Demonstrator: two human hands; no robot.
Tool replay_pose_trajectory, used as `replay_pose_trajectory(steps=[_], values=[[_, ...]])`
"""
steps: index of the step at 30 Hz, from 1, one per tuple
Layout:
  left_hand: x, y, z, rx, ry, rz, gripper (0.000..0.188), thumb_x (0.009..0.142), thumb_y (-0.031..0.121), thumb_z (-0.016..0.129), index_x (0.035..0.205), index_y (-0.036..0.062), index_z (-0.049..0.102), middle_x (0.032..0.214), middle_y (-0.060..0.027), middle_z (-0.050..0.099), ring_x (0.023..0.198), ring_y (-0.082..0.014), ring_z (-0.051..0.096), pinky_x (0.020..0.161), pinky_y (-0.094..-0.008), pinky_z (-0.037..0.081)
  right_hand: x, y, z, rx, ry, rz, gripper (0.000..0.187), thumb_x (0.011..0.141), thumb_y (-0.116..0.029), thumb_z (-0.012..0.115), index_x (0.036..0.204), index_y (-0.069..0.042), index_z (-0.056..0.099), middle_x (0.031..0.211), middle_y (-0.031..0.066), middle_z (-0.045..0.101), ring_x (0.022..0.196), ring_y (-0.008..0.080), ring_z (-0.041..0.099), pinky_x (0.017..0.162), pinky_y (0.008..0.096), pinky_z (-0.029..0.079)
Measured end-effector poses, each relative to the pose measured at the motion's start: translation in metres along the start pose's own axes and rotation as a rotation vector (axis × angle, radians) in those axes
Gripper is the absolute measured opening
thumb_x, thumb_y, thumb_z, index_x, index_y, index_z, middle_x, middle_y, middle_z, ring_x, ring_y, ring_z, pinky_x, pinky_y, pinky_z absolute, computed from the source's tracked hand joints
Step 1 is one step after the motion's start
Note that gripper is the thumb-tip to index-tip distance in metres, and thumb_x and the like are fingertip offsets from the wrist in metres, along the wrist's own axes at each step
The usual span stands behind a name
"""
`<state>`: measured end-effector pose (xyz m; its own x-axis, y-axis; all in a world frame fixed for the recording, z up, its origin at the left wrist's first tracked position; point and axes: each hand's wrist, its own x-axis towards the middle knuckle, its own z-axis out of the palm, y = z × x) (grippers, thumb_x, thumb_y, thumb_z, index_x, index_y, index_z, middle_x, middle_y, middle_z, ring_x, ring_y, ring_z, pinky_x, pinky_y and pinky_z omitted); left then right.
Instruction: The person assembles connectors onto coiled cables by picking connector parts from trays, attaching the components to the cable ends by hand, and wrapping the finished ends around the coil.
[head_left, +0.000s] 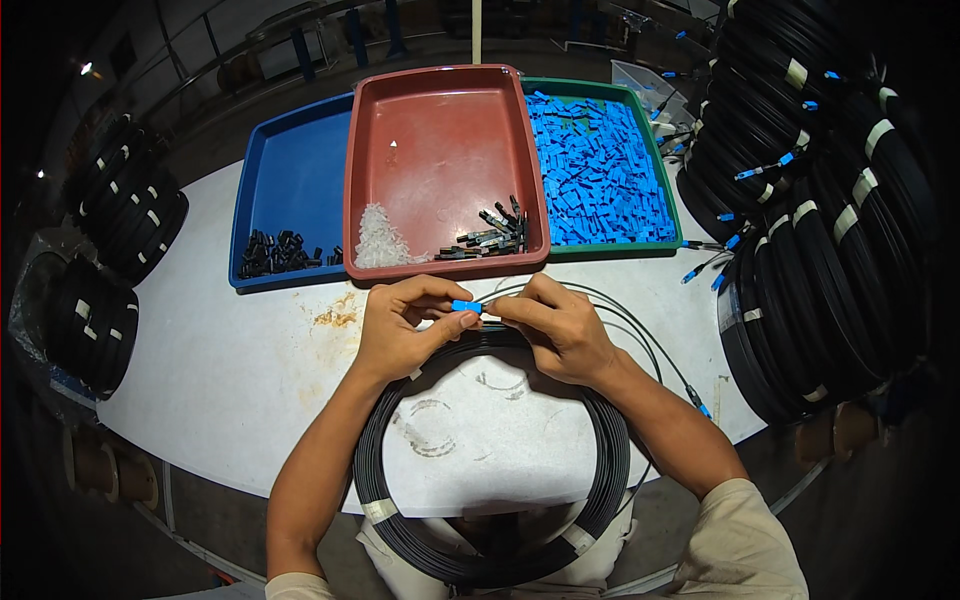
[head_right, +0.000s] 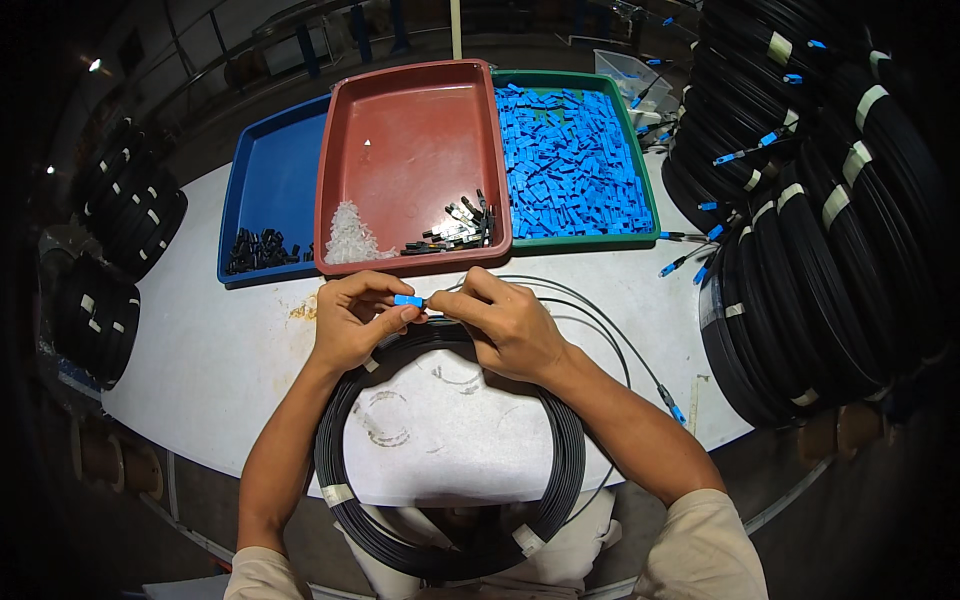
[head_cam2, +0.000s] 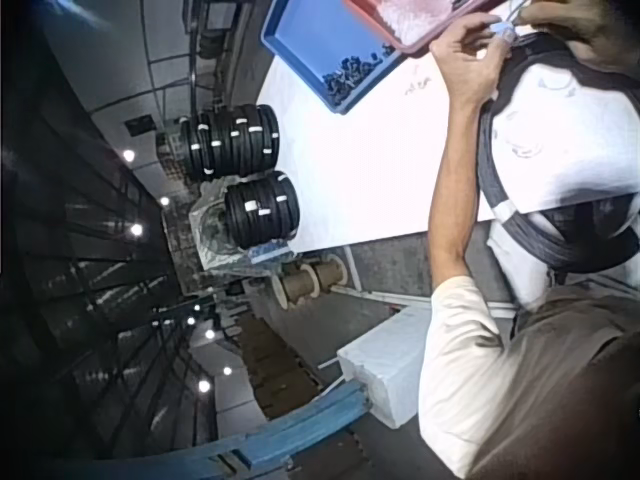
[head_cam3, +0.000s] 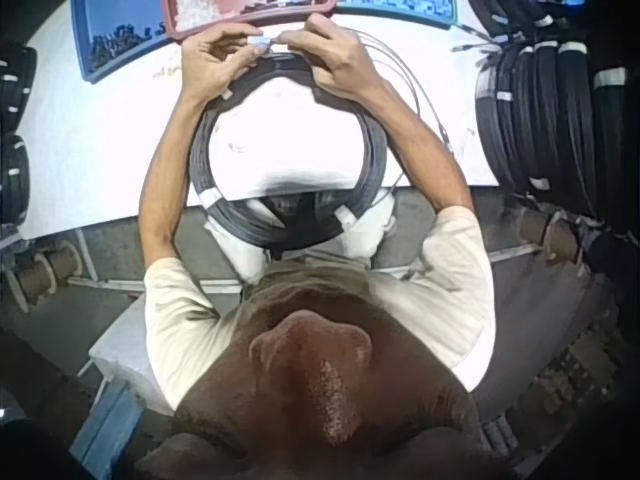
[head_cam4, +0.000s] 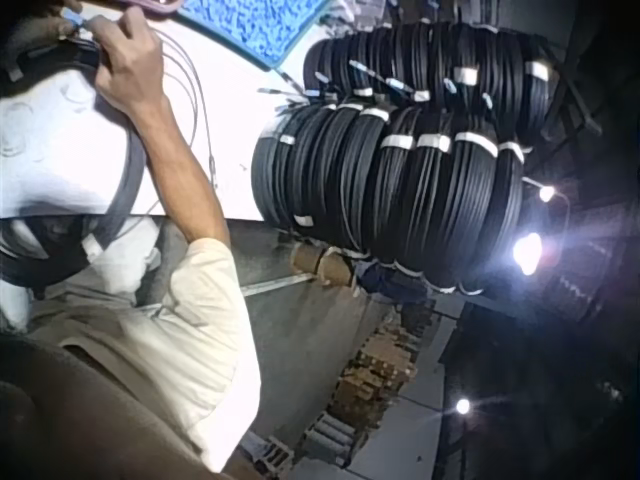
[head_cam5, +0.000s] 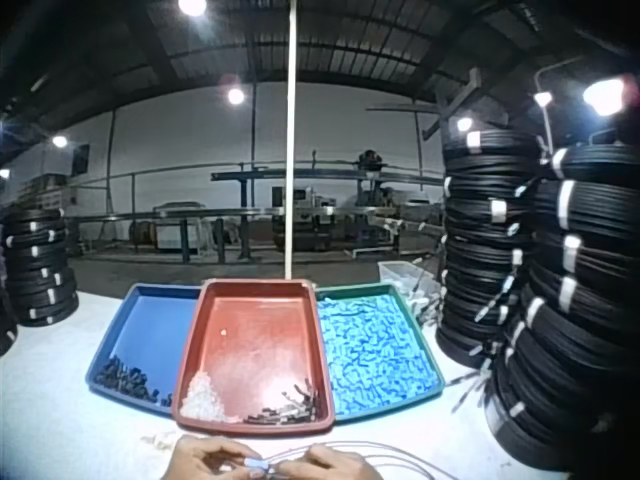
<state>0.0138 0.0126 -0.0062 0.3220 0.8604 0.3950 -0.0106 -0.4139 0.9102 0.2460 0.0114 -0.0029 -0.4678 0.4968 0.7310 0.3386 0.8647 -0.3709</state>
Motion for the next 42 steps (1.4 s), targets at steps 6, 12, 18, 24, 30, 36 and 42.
replay_pose_trajectory(steps=[6,12,18,24,30,36,42], values=[[0.003,0.008,-0.003,-0.063,0.009,0.022,0.018,0.086,0.001,0.074,0.101,-0.002,0.063,0.101,-0.0168,0.073,0.09,-0.0175,0.074,0.071,-0.0246,0.059,-0.001,0.0,0.0,-0.006,0.001,-0.008,0.045,0.07,0.01,0.066,0.113,-0.006,0.07,0.08,0.0087,0.051,0.066,0.0243,0.058,0.058,0.0376,0.049],[0.001,-0.001,-0.003,-0.103,0.019,0.057,0.017,0.087,-0.002,0.071,0.098,-0.001,0.058,0.103,-0.0182,0.072,0.089,-0.0182,0.074,0.073,-0.0248,0.06,0.0,-0.002,0.001,0.041,0.042,0.043,0.04,0.075,0.011,0.065,0.112,-0.005,0.069,0.08,0.0098,0.052,0.065,0.0243,0.058,0.059,0.0367,0.05],[0.002,0.007,0.004,-0.025,-0.003,-0.006,0.013,0.092,0.004,0.071,0.101,-0.0014,0.063,0.092,-0.0125,0.073,0.082,-0.0182,0.075,0.065,-0.0236,0.059,0.002,-0.005,-0.002,0.079,0.032,0.058,0.037,0.077,0.011,0.065,0.11,-0.004,0.069,0.081,0.01,0.054,0.066,0.0247,0.057,0.06,0.0363,0.05],[0.001,0.007,0.004,-0.037,0.003,-0.051,0.014,0.093,0.008,0.073,0.101,-0.0027,0.07,0.088,-0.0111,0.074,0.08,-0.0181,0.075,0.061,-0.0233,0.056,0.002,-0.003,0.0,0.101,0.024,0.039,0.034,0.078,0.009,0.066,0.109,-0.004,0.068,0.08,0.0102,0.056,0.066,0.0259,0.058,0.06,0.0359,0.049],[0.0,0.009,0.007,0.016,0.004,0.03,0.014,0.093,0.007,0.072,0.102,-0.0036,0.07,0.087,-0.0114,0.074,0.079,-0.0176,0.075,0.06,-0.0231,0.055,0.006,-0.01,-0.002,0.164,-0.017,0.063,0.031,0.078,0.004,0.072,0.107,-0.005,0.068,0.074,0.0084,0.059,0.063,0.024,0.059,0.057,0.0341,0.048],[-0.002,0.009,0.01,0.05,-0.001,0.105,0.014,0.093,0.005,0.072,0.102,-0.0046,0.069,0.087,-0.0115,0.074,0.076,-0.0157,0.074,0.058,-0.0215,0.055,0.005,-0.01,-0.005,0.19,-0.002,0.031,0.028,0.078,0.002,0.075,0.106,-0.003,0.069,0.076,0.0098,0.065,0.061,0.0224,0.062,0.056,0.0336,0.048],[-0.003,0.01,0.011,0.085,0.025,0.127,0.016,0.092,0.006,0.073,0.104,-0.0045,0.07,0.085,-0.0105,0.074,0.068,-0.0105,0.068,0.057,-0.021,0.054,0.005,-0.01,-0.003,0.223,-0.017,0.02,0.022,0.081,0.0,0.076,0.102,-0.001,0.068,0.082,0.012,0.068,0.066,0.0242,0.066,0.06,0.0329,0.052]])
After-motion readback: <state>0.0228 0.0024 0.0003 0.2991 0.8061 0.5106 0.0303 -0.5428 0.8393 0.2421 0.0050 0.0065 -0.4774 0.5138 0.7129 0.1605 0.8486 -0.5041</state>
